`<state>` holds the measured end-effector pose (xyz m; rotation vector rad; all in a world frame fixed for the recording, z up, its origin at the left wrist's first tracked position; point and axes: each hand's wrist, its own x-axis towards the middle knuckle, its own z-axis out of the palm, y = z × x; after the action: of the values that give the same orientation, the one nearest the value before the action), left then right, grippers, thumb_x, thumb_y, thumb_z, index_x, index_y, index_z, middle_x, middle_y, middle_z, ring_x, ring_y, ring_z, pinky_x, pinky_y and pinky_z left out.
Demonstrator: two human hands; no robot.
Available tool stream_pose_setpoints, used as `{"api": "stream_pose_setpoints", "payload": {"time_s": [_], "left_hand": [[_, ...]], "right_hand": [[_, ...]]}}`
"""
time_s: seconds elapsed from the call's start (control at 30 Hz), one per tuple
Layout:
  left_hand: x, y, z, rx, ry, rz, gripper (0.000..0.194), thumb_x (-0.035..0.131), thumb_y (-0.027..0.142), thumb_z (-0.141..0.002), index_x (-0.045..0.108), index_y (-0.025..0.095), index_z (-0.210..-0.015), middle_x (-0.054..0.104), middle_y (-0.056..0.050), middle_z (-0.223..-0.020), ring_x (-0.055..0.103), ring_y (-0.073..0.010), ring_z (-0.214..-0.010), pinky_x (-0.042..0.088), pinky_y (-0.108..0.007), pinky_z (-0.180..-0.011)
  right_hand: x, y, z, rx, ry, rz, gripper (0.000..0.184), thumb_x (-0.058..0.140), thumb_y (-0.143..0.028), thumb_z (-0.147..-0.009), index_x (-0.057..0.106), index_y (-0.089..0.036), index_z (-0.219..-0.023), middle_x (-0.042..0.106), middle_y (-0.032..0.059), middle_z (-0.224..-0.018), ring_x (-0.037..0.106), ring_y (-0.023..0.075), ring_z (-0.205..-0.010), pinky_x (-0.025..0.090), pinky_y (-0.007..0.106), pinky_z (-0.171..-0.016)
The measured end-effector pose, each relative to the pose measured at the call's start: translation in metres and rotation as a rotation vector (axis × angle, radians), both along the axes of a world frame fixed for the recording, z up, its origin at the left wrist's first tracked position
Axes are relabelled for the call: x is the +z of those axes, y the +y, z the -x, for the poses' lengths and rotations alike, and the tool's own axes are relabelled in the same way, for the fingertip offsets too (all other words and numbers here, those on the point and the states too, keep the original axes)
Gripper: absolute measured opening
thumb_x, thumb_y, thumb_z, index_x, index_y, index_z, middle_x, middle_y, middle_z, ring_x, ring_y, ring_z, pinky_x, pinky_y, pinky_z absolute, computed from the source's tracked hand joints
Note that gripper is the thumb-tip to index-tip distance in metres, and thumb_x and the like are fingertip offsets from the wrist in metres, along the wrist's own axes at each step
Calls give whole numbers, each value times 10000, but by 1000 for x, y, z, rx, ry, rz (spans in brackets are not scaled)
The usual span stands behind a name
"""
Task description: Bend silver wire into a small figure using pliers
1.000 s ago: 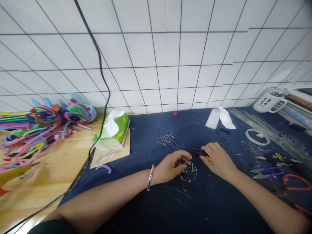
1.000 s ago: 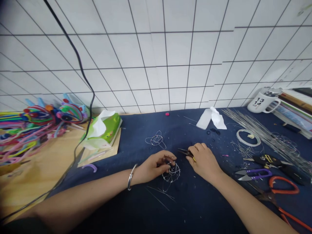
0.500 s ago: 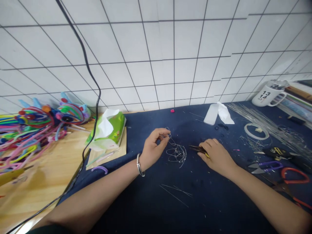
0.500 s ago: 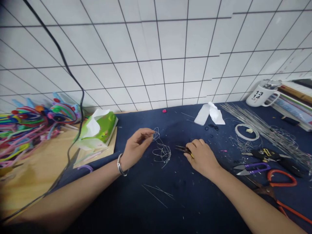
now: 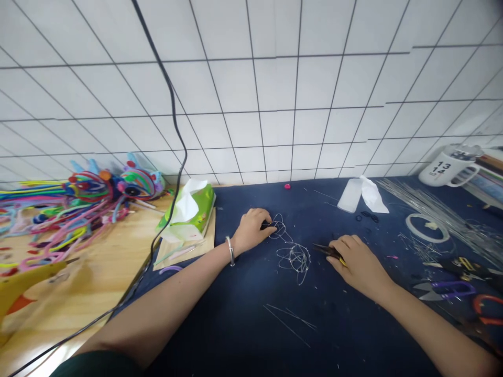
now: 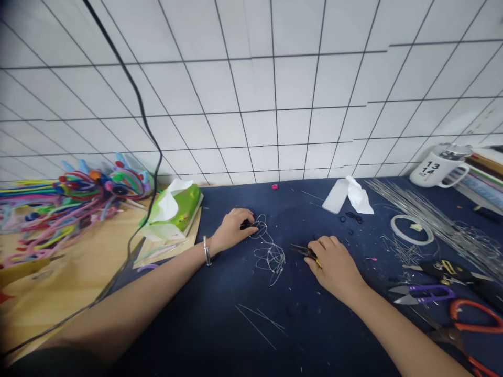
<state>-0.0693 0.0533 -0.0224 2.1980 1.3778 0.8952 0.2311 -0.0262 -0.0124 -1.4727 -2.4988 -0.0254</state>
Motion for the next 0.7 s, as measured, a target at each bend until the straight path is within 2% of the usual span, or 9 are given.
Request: {"api": "stream_pose_setpoints", "payload": {"time_s": [0.1,0.23,0.4,0.47,0.57,0.63,0.7], "left_hand": [[-1,-1,-1,-16,-34,25,147,665,243,-648,563,188,-737,566,-39,-950,467,-227,-947,323,-386,-865],[1,-4,-2,-52,-123,75,159,658,208,-638,539,181,-739,573,-41,-931,492,-204,-897,359,-358,-830],[0,-9,-7,-107,-275,205,88,595,228,-707,535,174,-741,583,-11,-720,517,-127,-636,411,-250,-602],[0,-10,-8,-117,-345,252,115,602,254,-712,534,164,-732,559,4,-650,490,-103,-562,390,-220,-533],[2,-8,-7,-106,-464,295,161,592,296,-737,520,153,-724,516,21,-587,454,-81,-507,363,-199,-496],[2,-7,-6,-92,-539,316,175,570,314,-760,514,151,-729,489,33,-549,434,-71,-478,353,-191,-483],[2,-6,-5,-71,-604,329,179,562,322,-768,518,150,-743,480,37,-533,433,-70,-469,349,-186,-474]], "right_hand": [[0,0,0,4,0,-6,201,466,-318,-801,536,-223,-963,530,62,-865,472,205,-813,381,349,-691],[-1,1,-1,17,26,-5,175,436,-319,-818,540,-221,-918,541,55,-838,480,197,-799,378,338,-682],[0,-2,1,-36,133,24,164,422,-337,-818,525,-209,-809,539,41,-773,494,174,-737,382,314,-656],[4,-6,5,-65,220,86,181,420,-361,-818,518,-209,-810,541,36,-779,501,163,-726,387,299,-647],[15,-12,19,-110,394,275,222,425,-416,-812,516,-216,-842,557,20,-783,513,144,-694,393,268,-610],[22,-14,31,-137,482,405,262,444,-451,-795,519,-223,-901,575,19,-812,525,145,-695,395,260,-594],[26,-14,42,-148,521,471,324,485,-473,-760,515,-226,-967,587,30,-851,534,157,-709,391,264,-585]]}}
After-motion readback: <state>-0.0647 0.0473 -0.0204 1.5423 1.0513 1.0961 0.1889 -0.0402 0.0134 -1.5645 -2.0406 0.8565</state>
